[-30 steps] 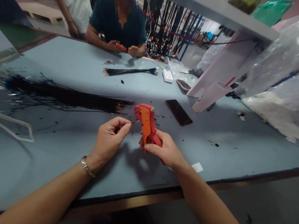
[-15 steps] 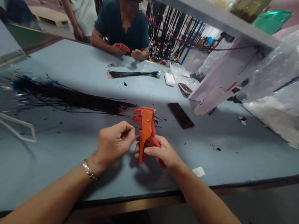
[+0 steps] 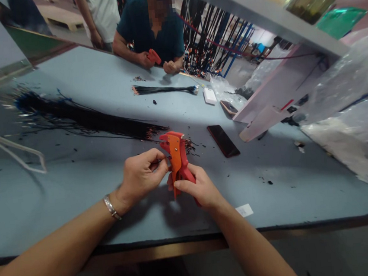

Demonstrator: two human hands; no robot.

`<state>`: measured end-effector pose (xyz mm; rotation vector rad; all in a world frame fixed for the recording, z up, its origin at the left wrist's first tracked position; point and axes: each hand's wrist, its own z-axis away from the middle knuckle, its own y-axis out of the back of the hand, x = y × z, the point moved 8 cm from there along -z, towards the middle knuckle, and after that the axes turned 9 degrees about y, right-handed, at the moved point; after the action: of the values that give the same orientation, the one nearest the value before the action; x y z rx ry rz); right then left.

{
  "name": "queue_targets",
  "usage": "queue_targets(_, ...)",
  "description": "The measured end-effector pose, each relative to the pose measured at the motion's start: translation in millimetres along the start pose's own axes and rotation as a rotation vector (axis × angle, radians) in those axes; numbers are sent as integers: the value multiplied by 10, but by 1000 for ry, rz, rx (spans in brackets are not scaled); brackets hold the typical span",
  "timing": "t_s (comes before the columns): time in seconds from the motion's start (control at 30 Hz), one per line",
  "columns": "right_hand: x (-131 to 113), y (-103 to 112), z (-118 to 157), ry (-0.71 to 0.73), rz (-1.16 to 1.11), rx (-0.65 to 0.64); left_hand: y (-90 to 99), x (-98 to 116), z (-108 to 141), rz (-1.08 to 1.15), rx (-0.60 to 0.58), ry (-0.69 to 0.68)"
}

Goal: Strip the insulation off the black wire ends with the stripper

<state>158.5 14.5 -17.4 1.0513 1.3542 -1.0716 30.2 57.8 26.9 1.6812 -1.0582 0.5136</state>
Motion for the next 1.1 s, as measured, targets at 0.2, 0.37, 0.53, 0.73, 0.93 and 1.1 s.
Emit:
queue_targets(0.2,-41,-4,6,14,30,4,54,21,10,40,41,-2)
queue_targets(0.37,-44,-4,1,13,40,-3,56,63,17,60,34,-26)
queue_targets(0.53,-31,-12,-10,20,100,3,31,64,24,50,16,-38)
queue_targets(0.73,4,8,-21,21,145,34,22,70,21,24,15,-58)
queue_targets(0.93,106,81,-33,-15,179,68,-45,29,-3,2,-15,-46)
queue_targets(1.1,89,64,-54,-14,78,47,-41,7,-10,25,-5,-21)
